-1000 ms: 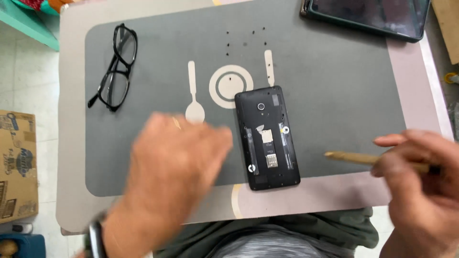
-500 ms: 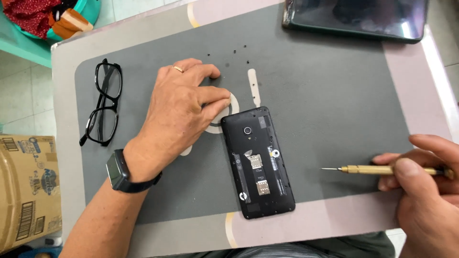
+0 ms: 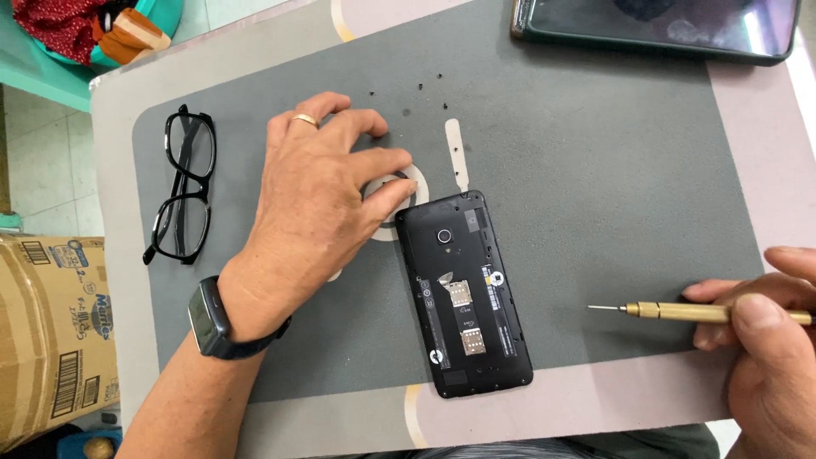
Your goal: The person uses a precision screwdriver to remove screws from the back of a black smartphone. They carefully place the removed screws on the gray work mat next to the device. The person continues to unscrew various fasteners around the phone's back panel.
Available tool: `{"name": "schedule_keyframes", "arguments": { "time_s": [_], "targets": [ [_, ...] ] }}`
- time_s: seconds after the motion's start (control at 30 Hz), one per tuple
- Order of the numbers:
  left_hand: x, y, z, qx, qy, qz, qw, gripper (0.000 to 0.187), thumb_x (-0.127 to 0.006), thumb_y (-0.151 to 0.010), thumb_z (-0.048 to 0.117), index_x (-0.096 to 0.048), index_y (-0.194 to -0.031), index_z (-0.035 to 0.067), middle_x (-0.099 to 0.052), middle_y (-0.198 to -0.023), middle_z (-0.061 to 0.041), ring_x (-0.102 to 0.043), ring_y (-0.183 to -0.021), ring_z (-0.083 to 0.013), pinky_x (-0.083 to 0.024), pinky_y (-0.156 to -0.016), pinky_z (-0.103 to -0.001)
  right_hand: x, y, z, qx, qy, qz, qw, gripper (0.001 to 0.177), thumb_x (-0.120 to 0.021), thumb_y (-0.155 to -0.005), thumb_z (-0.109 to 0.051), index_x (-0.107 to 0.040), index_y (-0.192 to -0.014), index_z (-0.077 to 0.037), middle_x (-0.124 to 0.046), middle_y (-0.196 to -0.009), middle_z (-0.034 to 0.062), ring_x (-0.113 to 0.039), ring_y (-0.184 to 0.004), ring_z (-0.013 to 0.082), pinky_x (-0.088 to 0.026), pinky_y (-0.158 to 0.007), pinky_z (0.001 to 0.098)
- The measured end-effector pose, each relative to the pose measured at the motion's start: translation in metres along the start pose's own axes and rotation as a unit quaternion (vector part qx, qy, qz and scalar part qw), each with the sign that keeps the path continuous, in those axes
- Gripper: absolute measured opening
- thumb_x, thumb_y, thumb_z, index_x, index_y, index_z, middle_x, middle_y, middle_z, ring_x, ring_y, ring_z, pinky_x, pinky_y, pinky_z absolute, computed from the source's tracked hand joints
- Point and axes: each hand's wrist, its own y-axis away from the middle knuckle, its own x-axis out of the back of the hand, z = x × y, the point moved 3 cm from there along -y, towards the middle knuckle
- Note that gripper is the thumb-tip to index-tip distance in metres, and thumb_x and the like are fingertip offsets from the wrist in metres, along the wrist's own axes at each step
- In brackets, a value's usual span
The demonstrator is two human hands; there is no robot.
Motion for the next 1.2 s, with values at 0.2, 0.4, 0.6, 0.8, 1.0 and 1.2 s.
{"name": "schedule_keyframes", "arguments": {
  "time_s": [0.2, 0.4, 0.6, 0.8, 1.0, 1.2],
  "targets": [
    [0.099, 0.019, 0.035, 0.025, 0.038, 0.104, 0.994, 0.008, -0.075, -0.109, -0.006, -0.077, -0.102, -0.006, -0.07, -0.116, -0.021, -0.062, -0.119, -0.0411, -0.042, -0.114, -0.052, -0.004, -0.002, -0.02, 0.005, 0.029, 0.0, 1.0, 0.044, -0.045, -0.11, -0.004, -0.043, -0.154, 0.002, -0.048, -0.086, 0.0135, -0.063, -0.084, 0.0283, -0.065, -0.108, 0.0433],
    [0.103, 0.13, 0.041, 0.075, 0.03, -0.098, 0.992, 0.018, -0.061, -0.088, 0.033, -0.075, -0.092, 0.022, -0.071, -0.118, -0.002, -0.063, -0.123, -0.0286, -0.044, -0.114, -0.053, -0.007, -0.004, -0.018, -0.013, 0.006, 0.013, 1.0, 0.036, -0.042, -0.114, -0.003, -0.043, -0.15, -0.001, -0.043, -0.075, 0.0146, -0.063, -0.083, 0.0291, -0.058, -0.082, 0.0367],
    [0.011, 0.128, 0.123, 0.113, 0.135, 0.0, 0.984, 0.05, -0.074, -0.09, 0.047, -0.065, -0.127, 0.015, -0.055, -0.145, -0.018, -0.053, -0.138, -0.0409, -0.04, -0.112, -0.057, 0.014, -0.001, -0.027, 0.244, 0.292, -0.215, 0.899, 0.022, -0.031, -0.063, 0.027, -0.039, -0.066, 0.007, -0.042, -0.074, 0.0166, -0.059, -0.088, 0.0437, -0.044, -0.128, 0.0542],
    [0.0, 0.122, 0.139, 0.119, 0.098, 0.011, 0.988, 0.053, -0.082, -0.087, 0.039, -0.062, -0.129, 0.015, -0.052, -0.147, -0.019, -0.051, -0.137, -0.0416, -0.037, -0.111, -0.059, -0.015, 0.06, -0.095, 0.127, 0.202, -0.107, 0.965, 0.025, -0.051, -0.115, 0.009, -0.043, -0.137, 0.001, -0.052, -0.093, 0.0229, -0.073, -0.11, 0.0332, -0.038, -0.075, 0.0305],
    [-0.001, 0.124, 0.137, 0.11, 0.091, 0.035, 0.989, 0.043, -0.078, -0.09, 0.039, -0.064, -0.124, 0.016, -0.055, -0.144, -0.017, -0.054, -0.134, -0.0412, -0.039, -0.11, -0.058, -0.037, 0.052, -0.119, 0.22, 0.242, -0.165, 0.931, 0.016, -0.064, -0.103, 0.011, -0.057, -0.118, 0.013, -0.066, -0.114, 0.0322, -0.07, -0.1, 0.0341, -0.057, -0.093, 0.0384],
    [0.0, 0.124, 0.136, 0.096, 0.088, 0.054, 0.99, 0.049, -0.086, -0.086, 0.037, -0.063, -0.122, 0.014, -0.056, -0.141, -0.018, -0.056, -0.13, -0.0413, -0.042, -0.108, -0.058, -0.049, 0.045, -0.121, 0.295, 0.208, -0.236, 0.902, 0.011, -0.059, -0.097, 0.002, -0.056, -0.105, 0.008, -0.056, -0.076, 0.0209, -0.055, -0.065, 0.0326, -0.056, -0.076, 0.0437]
  ]
}}
